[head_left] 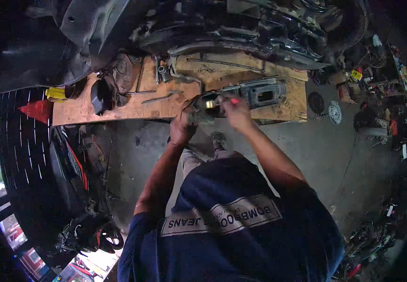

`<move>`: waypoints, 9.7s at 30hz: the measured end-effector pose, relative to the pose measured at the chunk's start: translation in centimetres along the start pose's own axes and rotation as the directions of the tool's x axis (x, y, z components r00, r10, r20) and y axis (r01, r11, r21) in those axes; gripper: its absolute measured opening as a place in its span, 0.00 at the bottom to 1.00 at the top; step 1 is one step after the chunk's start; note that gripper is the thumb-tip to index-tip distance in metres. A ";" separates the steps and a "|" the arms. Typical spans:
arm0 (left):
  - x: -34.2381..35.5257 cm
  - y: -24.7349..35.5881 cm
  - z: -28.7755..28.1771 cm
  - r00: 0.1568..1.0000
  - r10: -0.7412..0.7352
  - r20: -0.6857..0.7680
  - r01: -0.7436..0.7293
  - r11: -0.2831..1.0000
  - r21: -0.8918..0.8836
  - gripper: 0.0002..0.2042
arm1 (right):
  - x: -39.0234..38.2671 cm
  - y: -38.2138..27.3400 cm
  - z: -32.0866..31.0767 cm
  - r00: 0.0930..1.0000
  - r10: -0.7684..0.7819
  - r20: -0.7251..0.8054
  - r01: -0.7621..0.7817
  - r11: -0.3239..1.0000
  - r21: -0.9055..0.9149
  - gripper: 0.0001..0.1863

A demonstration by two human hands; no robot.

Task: The person works on a disassembled mechanical assembly, likely a motorcycle engine, on a wooden workbench. They use a T-handle wrench to tighten bolts on the engine block and then use a small brush to clean the interior of a metal casing component.

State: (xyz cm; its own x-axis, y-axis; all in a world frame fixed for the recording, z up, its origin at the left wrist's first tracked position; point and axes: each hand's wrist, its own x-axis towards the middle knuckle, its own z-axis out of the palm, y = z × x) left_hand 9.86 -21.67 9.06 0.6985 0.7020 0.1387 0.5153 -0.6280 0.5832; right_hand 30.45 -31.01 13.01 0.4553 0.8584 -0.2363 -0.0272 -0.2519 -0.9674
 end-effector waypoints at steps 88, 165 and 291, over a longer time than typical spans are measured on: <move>5.6 8.3 0.8 0.938 0.144 0.315 -0.284 0.840 0.463 0.44 | -2.7 0.9 -14.9 0.910 -0.227 -0.348 0.066 0.906 -0.418 0.15; 6.8 7.9 1.0 0.911 0.149 0.384 -0.321 0.843 0.432 0.49 | -5.3 0.0 -18.7 0.535 -0.179 -0.826 -0.231 0.909 -0.347 0.11; 11.7 8.4 -1.9 0.896 -0.175 0.409 -0.047 0.878 0.477 0.44 | 1.6 -0.1 -7.5 0.928 -0.279 -0.247 0.047 0.745 -0.665 0.07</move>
State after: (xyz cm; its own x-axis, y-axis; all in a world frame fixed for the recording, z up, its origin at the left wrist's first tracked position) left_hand 21.40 -18.08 17.14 0.7387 0.6011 -0.3050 0.6565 -0.7441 0.1234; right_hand 37.85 -33.01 13.37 0.6497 0.7567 0.0732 0.5933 -0.4445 -0.6712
